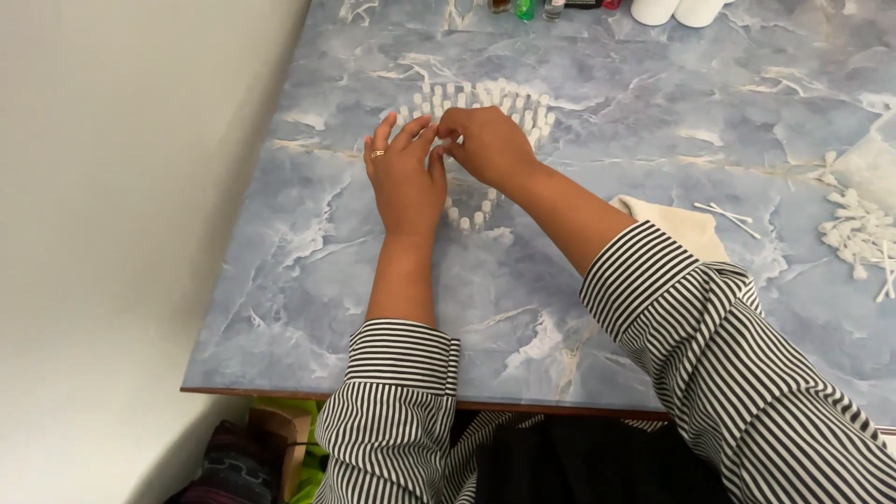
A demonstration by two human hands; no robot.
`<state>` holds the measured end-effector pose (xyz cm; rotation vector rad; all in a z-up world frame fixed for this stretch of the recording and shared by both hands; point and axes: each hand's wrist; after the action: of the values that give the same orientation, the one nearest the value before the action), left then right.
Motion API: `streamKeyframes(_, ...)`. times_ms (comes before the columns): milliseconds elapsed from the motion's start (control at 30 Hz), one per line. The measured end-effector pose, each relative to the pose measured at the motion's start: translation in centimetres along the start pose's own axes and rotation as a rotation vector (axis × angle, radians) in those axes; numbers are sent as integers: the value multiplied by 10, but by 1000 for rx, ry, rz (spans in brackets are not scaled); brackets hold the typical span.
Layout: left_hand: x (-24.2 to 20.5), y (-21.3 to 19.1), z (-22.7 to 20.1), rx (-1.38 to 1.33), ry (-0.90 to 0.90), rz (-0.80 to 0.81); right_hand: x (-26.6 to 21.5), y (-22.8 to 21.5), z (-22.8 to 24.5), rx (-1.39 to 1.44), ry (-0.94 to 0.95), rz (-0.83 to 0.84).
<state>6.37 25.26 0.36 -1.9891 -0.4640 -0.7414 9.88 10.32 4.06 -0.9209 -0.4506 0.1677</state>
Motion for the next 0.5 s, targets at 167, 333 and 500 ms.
streamKeyframes(167,1,0,2,-10,-35,10,9,15,-12,-137,-82,7)
streamKeyframes(333,-1,3,2,8,-45,7,11,22,-19,-195,-163,-37)
streamKeyframes(500,-1,-1,0,23,-56,40,15,26,-26,-257,-179,-24)
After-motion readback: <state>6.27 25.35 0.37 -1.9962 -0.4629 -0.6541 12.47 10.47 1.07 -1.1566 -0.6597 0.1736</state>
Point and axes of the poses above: each hand's wrist, its own x-axis towards the middle knuckle, its own y-axis out of the palm, z = x × y, and after that the axes turned 8 degrees about x, right-handed
